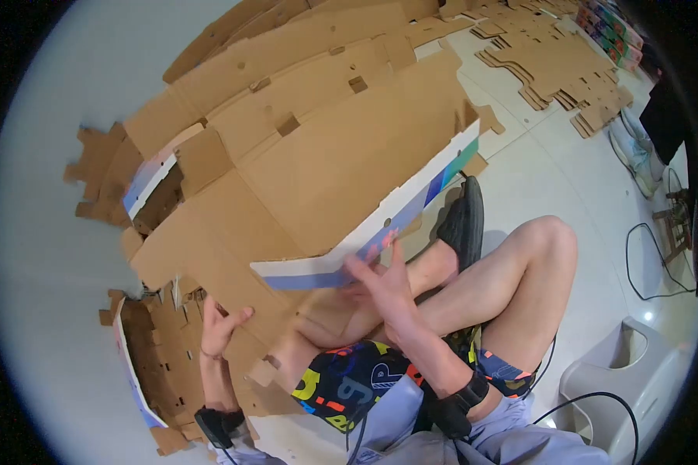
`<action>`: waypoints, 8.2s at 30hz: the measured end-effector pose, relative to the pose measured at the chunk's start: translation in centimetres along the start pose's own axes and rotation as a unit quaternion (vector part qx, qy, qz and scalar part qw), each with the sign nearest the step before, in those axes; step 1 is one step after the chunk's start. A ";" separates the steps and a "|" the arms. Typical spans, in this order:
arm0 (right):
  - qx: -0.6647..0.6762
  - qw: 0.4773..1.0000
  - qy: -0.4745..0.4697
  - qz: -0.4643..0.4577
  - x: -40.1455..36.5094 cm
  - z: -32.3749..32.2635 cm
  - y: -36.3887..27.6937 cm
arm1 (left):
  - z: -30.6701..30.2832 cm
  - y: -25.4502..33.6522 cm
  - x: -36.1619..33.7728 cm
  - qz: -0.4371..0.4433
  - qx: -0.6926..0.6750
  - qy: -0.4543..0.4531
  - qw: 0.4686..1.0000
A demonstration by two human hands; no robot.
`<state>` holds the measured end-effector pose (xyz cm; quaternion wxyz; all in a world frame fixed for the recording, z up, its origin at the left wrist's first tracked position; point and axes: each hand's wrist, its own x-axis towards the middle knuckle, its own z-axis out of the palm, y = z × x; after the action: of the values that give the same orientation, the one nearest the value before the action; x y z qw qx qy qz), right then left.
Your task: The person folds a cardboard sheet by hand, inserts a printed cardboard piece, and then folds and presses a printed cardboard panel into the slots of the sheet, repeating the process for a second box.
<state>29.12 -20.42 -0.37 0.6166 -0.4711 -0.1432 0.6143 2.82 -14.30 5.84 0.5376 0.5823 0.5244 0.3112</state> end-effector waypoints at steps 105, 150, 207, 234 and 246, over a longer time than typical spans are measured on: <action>-0.515 0.779 -0.041 -0.357 17.9 -2.7 0.0 | -6.3 -15.1 7.1 -0.006 0.099 0.230 0.968; -0.744 0.474 -0.201 -0.426 11.0 -2.1 -1.0 | -5.0 -12.7 3.0 0.256 0.578 0.118 0.766; -0.799 0.489 -0.294 -0.193 15.7 2.2 -5.8 | 2.3 -3.5 14.0 0.092 0.624 -0.263 0.730; -0.839 0.515 -0.013 -0.172 19.8 -17.5 -11.9 | 13.0 -1.1 -0.1 0.436 0.556 -0.085 0.702; -0.417 0.835 0.004 -0.358 14.3 -8.2 -21.6 | 11.2 1.3 -1.9 0.489 0.421 0.017 0.764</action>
<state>51.72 -6.71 6.00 0.5390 -0.6021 -0.5422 0.2302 13.09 -19.30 4.88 0.0043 0.9224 0.2562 0.2891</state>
